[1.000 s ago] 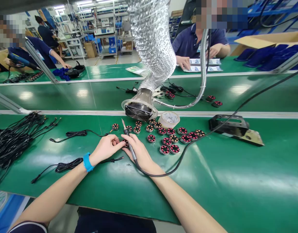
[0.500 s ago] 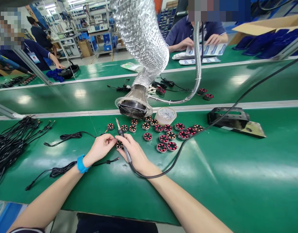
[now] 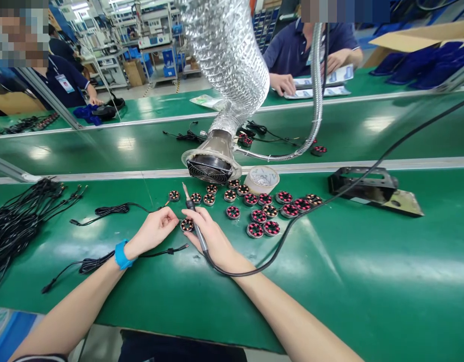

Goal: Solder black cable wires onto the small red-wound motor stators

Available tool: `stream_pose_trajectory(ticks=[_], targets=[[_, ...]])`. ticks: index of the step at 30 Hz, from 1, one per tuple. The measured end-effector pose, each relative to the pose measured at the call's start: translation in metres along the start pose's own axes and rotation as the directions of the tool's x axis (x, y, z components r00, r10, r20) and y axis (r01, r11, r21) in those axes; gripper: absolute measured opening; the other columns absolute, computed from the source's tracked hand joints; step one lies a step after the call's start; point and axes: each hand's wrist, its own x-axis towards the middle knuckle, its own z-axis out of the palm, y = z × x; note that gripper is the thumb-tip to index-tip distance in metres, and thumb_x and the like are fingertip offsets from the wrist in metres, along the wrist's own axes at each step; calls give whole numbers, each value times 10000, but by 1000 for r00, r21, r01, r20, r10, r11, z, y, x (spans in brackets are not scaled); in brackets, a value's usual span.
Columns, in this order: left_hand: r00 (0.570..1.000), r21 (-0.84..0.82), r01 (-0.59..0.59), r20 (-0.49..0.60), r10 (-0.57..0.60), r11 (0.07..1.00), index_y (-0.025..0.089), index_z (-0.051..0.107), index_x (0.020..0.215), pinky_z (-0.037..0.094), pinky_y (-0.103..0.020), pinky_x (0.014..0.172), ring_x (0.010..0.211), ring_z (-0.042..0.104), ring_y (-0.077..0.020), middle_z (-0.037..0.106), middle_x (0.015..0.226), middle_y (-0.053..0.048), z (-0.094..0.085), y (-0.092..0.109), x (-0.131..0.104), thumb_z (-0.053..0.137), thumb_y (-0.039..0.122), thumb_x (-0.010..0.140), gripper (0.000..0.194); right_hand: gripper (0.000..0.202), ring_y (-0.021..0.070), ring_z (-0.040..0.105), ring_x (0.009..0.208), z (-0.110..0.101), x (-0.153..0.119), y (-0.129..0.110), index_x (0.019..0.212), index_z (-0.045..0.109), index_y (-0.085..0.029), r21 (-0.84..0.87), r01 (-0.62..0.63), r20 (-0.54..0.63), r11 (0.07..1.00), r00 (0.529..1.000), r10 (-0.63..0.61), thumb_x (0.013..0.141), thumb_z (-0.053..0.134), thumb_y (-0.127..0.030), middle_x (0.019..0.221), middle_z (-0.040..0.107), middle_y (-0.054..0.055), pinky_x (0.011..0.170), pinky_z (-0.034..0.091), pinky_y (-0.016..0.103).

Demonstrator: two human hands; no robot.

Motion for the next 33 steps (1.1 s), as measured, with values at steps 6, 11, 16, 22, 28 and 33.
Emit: stream_pose_trajectory(ticks=[6, 11, 16, 22, 28, 33], targets=[[1000, -17, -7, -3, 7, 1000, 174, 570, 754, 336, -234, 577, 588, 457, -111, 523, 624, 36, 2, 2, -1, 545, 265, 860, 142, 541, 199, 654, 1037, 1, -1, 0, 1410, 401, -300, 0, -2, -6, 1000, 1000, 2, 919, 596, -182, 1241, 475, 94, 943, 553, 373], [1000, -5, -25, -17, 25, 1000, 171, 582, 760, 351, -238, 592, 603, 476, -115, 555, 649, 24, 6, -2, -1, 535, 261, 868, 148, 535, 199, 650, 1020, 0, 0, -2, 1402, 413, -298, 5, 0, -10, 1000, 1000, 0, 916, 603, -179, 1223, 490, 89, 922, 561, 361], [1000, -55, -18, -12, 18, 998, 170, 590, 784, 361, -238, 590, 611, 478, -115, 586, 686, 16, 8, -5, 1, 533, 285, 881, 161, 540, 201, 652, 1016, -1, 1, -3, 1402, 413, -298, -4, -5, -6, 1000, 1000, 5, 912, 605, -176, 1218, 498, 88, 917, 563, 360], [1000, -86, -16, -16, 15, 996, 170, 583, 777, 353, -234, 573, 594, 460, -110, 588, 679, 19, 9, -4, 1, 541, 296, 883, 169, 546, 207, 651, 1029, 0, 0, -1, 1405, 408, -302, -7, -5, 0, 1000, 1000, 5, 911, 603, -173, 1221, 496, 91, 926, 561, 373], [998, -149, 4, -55, -12, 989, 175, 584, 787, 352, -223, 566, 594, 459, -109, 555, 650, 31, 14, -4, 3, 552, 321, 886, 180, 546, 205, 647, 1049, 1, 1, 0, 1408, 404, -297, -16, 1, -4, 1000, 1000, -1, 914, 605, -180, 1222, 489, 88, 938, 554, 367], [990, -215, 0, -140, -31, 977, 181, 572, 820, 375, -225, 583, 607, 491, -113, 570, 685, 24, 18, -9, 6, 536, 353, 903, 195, 544, 201, 645, 1039, 0, 1, -2, 1406, 401, -297, 0, 8, 3, 1000, 1000, -8, 915, 605, -181, 1217, 492, 87, 941, 554, 370]])
